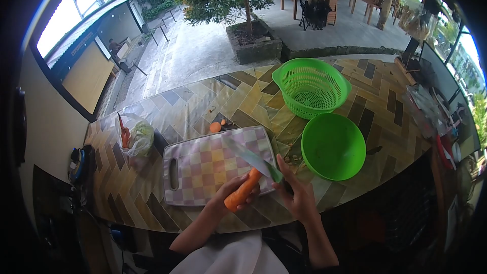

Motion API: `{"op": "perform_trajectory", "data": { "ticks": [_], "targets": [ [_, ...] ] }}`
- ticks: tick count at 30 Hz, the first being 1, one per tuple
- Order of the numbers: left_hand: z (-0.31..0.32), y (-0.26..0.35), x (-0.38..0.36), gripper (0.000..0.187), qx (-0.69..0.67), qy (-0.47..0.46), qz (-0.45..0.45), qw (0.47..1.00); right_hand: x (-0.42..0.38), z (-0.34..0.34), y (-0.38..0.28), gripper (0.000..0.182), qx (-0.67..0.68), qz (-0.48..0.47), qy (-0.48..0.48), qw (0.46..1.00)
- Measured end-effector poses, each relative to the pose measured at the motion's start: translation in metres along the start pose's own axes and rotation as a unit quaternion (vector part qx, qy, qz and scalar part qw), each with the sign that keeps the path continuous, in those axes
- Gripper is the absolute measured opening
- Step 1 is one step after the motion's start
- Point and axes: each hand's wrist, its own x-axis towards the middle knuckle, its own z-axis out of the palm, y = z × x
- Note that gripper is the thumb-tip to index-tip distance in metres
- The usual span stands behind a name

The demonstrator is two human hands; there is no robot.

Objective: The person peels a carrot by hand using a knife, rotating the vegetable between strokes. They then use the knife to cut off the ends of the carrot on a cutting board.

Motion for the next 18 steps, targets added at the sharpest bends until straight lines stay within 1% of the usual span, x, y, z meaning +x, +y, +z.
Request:
{"op": "perform_trajectory", "data": {
  "ticks": [1, 2, 4, 5, 11, 14, 17, 18],
  "targets": [
    [-0.007, -0.002, 0.002, 0.042, -0.013, -0.013, -0.005, 1.000, -0.002, -0.005, -0.012, 0.069, 0.005, 0.032, -0.055, 0.998],
    [-0.011, -0.004, 0.002, 0.042, -0.026, -0.026, -0.009, 0.999, 0.000, -0.004, -0.017, 0.068, -0.003, 0.024, -0.064, 0.998],
    [-0.012, -0.004, -0.001, 0.039, -0.020, -0.017, -0.016, 1.000, 0.001, 0.001, -0.023, 0.068, -0.019, 0.010, -0.079, 0.997],
    [-0.012, -0.003, -0.001, 0.038, -0.016, -0.013, -0.019, 1.000, 0.001, 0.006, -0.020, 0.069, -0.022, -0.031, -0.040, 0.998],
    [-0.009, 0.000, -0.002, 0.036, -0.004, -0.048, -0.006, 0.999, 0.000, 0.009, -0.018, 0.070, -0.006, -0.042, -0.018, 0.999],
    [0.004, 0.002, -0.006, 0.033, 0.009, 0.001, 0.008, 1.000, 0.000, 0.011, -0.018, 0.069, -0.009, -0.044, -0.010, 0.999],
    [-0.005, -0.001, -0.006, 0.034, 0.027, 0.012, 0.001, 1.000, -0.001, 0.012, -0.023, 0.069, 0.025, -0.022, -0.013, 0.999],
    [-0.007, -0.001, -0.005, 0.035, 0.035, 0.001, -0.001, 0.999, -0.002, 0.011, -0.024, 0.067, 0.031, -0.018, -0.012, 0.999]
  ]
}}
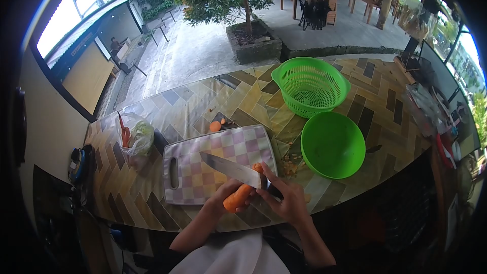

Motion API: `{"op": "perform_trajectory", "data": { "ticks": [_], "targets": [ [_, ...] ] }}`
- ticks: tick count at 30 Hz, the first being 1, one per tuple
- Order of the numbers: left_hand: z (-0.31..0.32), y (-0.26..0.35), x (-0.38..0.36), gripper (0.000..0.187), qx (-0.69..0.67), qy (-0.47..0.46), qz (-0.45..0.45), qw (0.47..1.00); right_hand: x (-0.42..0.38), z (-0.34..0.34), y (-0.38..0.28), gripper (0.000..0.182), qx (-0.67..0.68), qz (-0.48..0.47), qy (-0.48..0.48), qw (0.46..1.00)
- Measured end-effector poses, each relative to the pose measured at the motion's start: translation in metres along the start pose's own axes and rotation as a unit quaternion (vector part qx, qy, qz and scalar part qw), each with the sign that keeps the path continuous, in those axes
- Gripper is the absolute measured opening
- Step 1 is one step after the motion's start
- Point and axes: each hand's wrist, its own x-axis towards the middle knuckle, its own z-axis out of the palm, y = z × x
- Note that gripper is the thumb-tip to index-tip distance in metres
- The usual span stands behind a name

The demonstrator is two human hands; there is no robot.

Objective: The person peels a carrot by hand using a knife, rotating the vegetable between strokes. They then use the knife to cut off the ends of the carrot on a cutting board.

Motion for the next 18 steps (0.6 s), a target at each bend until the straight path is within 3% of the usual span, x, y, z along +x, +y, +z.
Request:
{"op": "perform_trajectory", "data": {
  "ticks": [5, 11, 14, 15, 18],
  "targets": [
    [0.000, 0.003, 0.000, 0.042, 0.050, -0.002, -0.053, 0.997, -0.002, 0.001, 0.009, 0.057, 0.049, -0.002, 0.022, 0.999],
    [0.017, 0.000, 0.002, 0.045, 0.041, 0.007, -0.055, 0.998, -0.001, -0.008, 0.010, 0.050, 0.015, 0.011, 0.031, 0.999],
    [0.013, -0.004, 0.005, 0.043, -0.021, -0.036, -0.037, 0.998, -0.001, 0.002, 0.021, 0.048, 0.046, 0.047, 0.121, 0.991],
    [0.012, -0.003, 0.005, 0.042, -0.032, -0.037, -0.030, 0.998, -0.003, -0.003, 0.017, 0.049, 0.069, 0.106, 0.089, 0.988],
    [0.005, -0.003, 0.004, 0.041, -0.051, -0.033, -0.014, 0.998, -0.006, -0.005, 0.009, 0.054, 0.035, 0.015, 0.065, 0.997]
  ]
}}
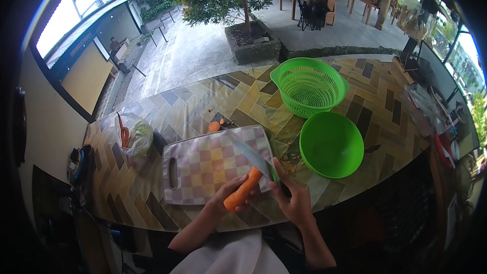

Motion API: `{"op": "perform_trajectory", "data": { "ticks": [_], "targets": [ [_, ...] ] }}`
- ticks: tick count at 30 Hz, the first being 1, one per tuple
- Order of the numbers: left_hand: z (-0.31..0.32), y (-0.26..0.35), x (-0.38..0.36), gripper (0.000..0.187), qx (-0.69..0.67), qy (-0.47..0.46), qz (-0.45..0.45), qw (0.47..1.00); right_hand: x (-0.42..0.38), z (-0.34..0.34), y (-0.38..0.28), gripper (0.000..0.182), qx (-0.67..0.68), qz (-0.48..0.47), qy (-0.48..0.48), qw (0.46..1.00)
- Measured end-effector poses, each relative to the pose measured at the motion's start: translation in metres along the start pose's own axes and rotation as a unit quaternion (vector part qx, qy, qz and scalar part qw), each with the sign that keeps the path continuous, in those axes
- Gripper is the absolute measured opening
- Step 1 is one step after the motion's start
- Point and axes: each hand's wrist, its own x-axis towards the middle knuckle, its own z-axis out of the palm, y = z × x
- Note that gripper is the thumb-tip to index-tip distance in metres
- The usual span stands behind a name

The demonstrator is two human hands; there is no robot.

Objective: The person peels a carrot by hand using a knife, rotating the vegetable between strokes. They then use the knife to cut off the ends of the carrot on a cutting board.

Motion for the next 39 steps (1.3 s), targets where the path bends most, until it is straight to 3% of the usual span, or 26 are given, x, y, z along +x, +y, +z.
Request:
{"op": "perform_trajectory", "data": {
  "ticks": [3, 8, 10, 12, 15, 18, 20, 24, 30, 33, 39],
  "targets": [
    [-0.014, -0.006, 0.000, 0.039, 0.013, 0.007, 0.004, 1.000, -0.002, -0.003, -0.016, 0.059, -0.048, 0.010, -0.084, 0.995],
    [-0.030, -0.005, -0.002, 0.034, 0.028, -0.013, -0.010, 0.999, -0.004, 0.003, -0.015, 0.063, -0.078, -0.022, -0.063, 0.995],
    [-0.009, -0.010, -0.007, 0.036, 0.181, 0.113, 0.060, 0.975, -0.004, -0.001, -0.018, 0.063, -0.094, -0.034, -0.062, 0.993],
    [-0.003, -0.010, -0.009, 0.040, 0.242, 0.158, 0.086, 0.953, -0.002, -0.006, -0.020, 0.064, -0.109, -0.048, -0.063, 0.991],
    [-0.007, -0.007, -0.009, 0.053, 0.213, 0.099, 0.080, 0.969, -0.001, -0.020, -0.019, 0.063, -0.170, -0.058, -0.099, 0.979],
    [-0.008, -0.006, -0.008, 0.066, 0.200, 0.029, 0.085, 0.976, 0.001, -0.027, -0.019, 0.064, -0.138, -0.086, -0.117, 0.980],
    [-0.011, -0.003, -0.012, 0.072, 0.188, 0.007, 0.050, 0.981, 0.002, -0.033, -0.023, 0.063, -0.109, -0.039, -0.156, 0.981],
    [-0.009, -0.006, -0.010, 0.075, 0.200, 0.024, 0.061, 0.977, 0.005, -0.040, -0.030, 0.065, -0.084, 0.019, -0.202, 0.975],
    [-0.011, -0.003, -0.008, 0.083, 0.234, 0.009, 0.054, 0.971, 0.004, -0.038, -0.013, 0.067, -0.044, -0.041, -0.185, 0.981],
    [-0.003, 0.000, -0.008, 0.085, 0.230, -0.013, 0.066, 0.971, 0.007, -0.045, -0.026, 0.067, -0.042, 0.039, -0.232, 0.971],
    [0.002, 0.003, -0.009, 0.084, 0.219, 0.001, 0.055, 0.974, 0.004, -0.042, -0.022, 0.066, -0.032, 0.047, -0.227, 0.972]
  ]
}}
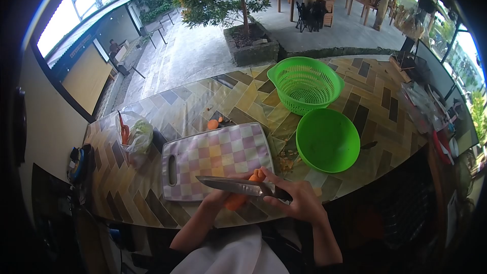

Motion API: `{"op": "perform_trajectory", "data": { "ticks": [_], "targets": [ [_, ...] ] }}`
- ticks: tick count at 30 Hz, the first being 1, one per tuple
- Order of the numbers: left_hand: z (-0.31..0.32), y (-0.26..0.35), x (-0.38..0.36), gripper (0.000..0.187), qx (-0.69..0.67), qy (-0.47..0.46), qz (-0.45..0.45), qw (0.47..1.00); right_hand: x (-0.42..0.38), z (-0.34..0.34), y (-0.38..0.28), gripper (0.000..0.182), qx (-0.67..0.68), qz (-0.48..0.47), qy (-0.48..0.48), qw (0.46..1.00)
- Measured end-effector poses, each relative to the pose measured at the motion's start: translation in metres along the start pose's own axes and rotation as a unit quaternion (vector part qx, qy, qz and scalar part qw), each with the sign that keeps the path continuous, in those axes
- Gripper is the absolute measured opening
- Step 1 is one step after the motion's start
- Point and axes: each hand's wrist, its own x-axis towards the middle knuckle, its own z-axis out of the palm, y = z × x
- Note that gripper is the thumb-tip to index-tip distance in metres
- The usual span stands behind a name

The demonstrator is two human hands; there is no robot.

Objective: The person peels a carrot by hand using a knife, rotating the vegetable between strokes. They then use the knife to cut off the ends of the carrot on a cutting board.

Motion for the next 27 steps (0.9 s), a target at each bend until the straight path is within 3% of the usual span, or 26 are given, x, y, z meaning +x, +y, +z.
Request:
{"op": "perform_trajectory", "data": {
  "ticks": [2, 6, 9, 11, 14, 20, 27],
  "targets": [
    [-0.003, -0.009, 0.000, 0.082, -0.007, 0.040, -0.027, 0.999, -0.001, 0.004, 0.005, 0.065, 0.006, -0.028, 0.028, 0.999],
    [-0.007, -0.017, -0.001, 0.078, -0.015, 0.026, -0.020, 0.999, -0.003, 0.000, 0.000, 0.063, 0.005, 0.001, 0.016, 1.000],
    [-0.009, -0.011, -0.001, 0.078, -0.007, -0.004, -0.031, 0.999, -0.003, 0.003, 0.005, 0.063, 0.000, -0.042, 0.041, 0.998],
    [-0.008, -0.010, 0.001, 0.078, 0.000, -0.023, -0.015, 1.000, -0.004, 0.000, 0.001, 0.063, 0.000, -0.005, 0.016, 1.000],
    [-0.006, -0.014, 0.000, 0.077, -0.008, 0.015, -0.021, 1.000, -0.005, 0.001, 0.002, 0.064, -0.002, -0.005, 0.016, 1.000],
    [-0.011, -0.016, 0.000, 0.072, -0.001, -0.007, -0.001, 1.000, -0.004, 0.003, 0.005, 0.062, 0.017, -0.016, 0.021, 1.000],
    [-0.003, -0.013, -0.003, 0.059, 0.001, 0.082, -0.040, 0.996, -0.002, 0.015, 0.007, 0.062, -0.039, -0.030, 0.070, 0.996]
  ]
}}
